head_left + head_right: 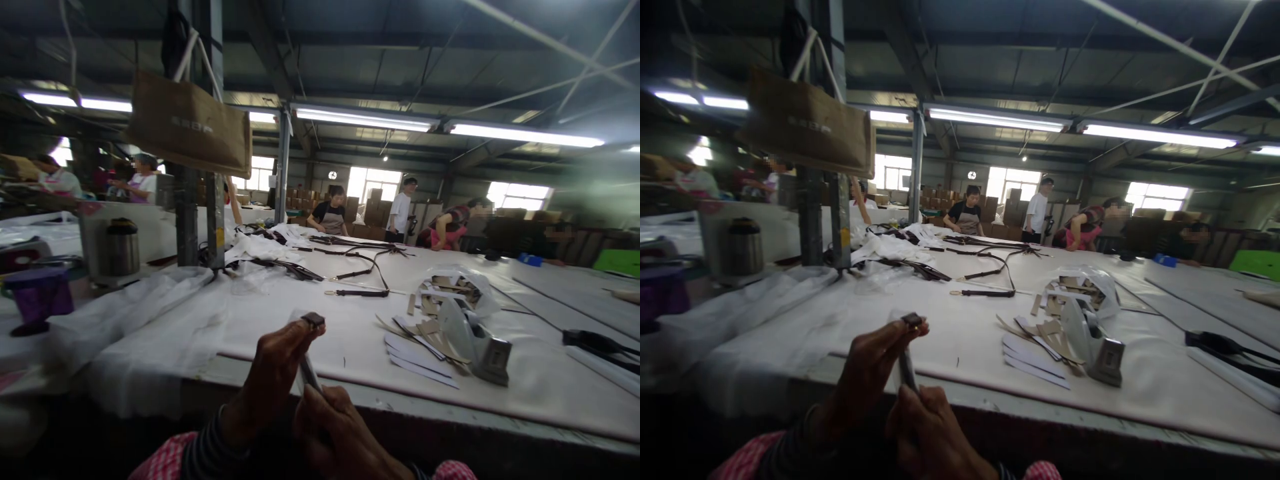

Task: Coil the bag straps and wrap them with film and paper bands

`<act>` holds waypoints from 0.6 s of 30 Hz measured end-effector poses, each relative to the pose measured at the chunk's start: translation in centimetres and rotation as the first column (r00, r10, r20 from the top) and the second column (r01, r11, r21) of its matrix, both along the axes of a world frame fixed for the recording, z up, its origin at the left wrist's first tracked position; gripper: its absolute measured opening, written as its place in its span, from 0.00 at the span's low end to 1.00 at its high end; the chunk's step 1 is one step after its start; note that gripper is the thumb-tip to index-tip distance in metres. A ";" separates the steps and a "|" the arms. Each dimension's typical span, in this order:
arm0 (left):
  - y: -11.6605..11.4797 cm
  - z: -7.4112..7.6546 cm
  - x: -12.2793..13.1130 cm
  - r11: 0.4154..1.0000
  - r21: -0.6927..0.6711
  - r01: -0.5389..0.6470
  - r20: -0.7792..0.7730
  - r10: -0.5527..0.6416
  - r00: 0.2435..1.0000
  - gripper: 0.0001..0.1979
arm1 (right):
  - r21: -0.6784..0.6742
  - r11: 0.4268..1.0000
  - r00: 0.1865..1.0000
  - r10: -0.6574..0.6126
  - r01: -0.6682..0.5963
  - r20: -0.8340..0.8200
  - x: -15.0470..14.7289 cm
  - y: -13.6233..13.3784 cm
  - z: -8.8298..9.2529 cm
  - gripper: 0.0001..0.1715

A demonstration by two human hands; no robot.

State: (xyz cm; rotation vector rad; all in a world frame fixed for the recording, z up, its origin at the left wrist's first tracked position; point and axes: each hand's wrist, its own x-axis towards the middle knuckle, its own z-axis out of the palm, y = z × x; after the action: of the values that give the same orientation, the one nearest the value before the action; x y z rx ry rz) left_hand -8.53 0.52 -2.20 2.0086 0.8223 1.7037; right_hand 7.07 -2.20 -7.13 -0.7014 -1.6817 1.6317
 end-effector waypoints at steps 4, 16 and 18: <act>-0.8 -2.3 -2.3 0.946 0.305 0.108 -0.657 0.127 0.743 0.09 | -0.006 0.987 0.987 0.160 -0.160 0.029 2.4 0.2 0.6 0.36; -4.2 -2.6 -9.1 0.996 0.088 -0.025 -0.780 0.084 0.620 0.10 | -0.164 0.964 0.910 0.256 -0.212 0.327 6.4 2.2 5.3 0.17; -4.1 -0.7 -11.2 0.991 0.109 -0.080 -0.736 0.134 0.663 0.09 | -0.113 0.976 0.908 0.215 -0.187 0.359 6.5 2.7 6.2 0.16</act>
State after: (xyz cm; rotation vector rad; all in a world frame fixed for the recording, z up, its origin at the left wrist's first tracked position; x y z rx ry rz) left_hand -19.68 -3.58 -2.88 2.7946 1.1520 0.8931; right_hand 13.57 0.51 -0.95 -0.9485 -2.0233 1.7985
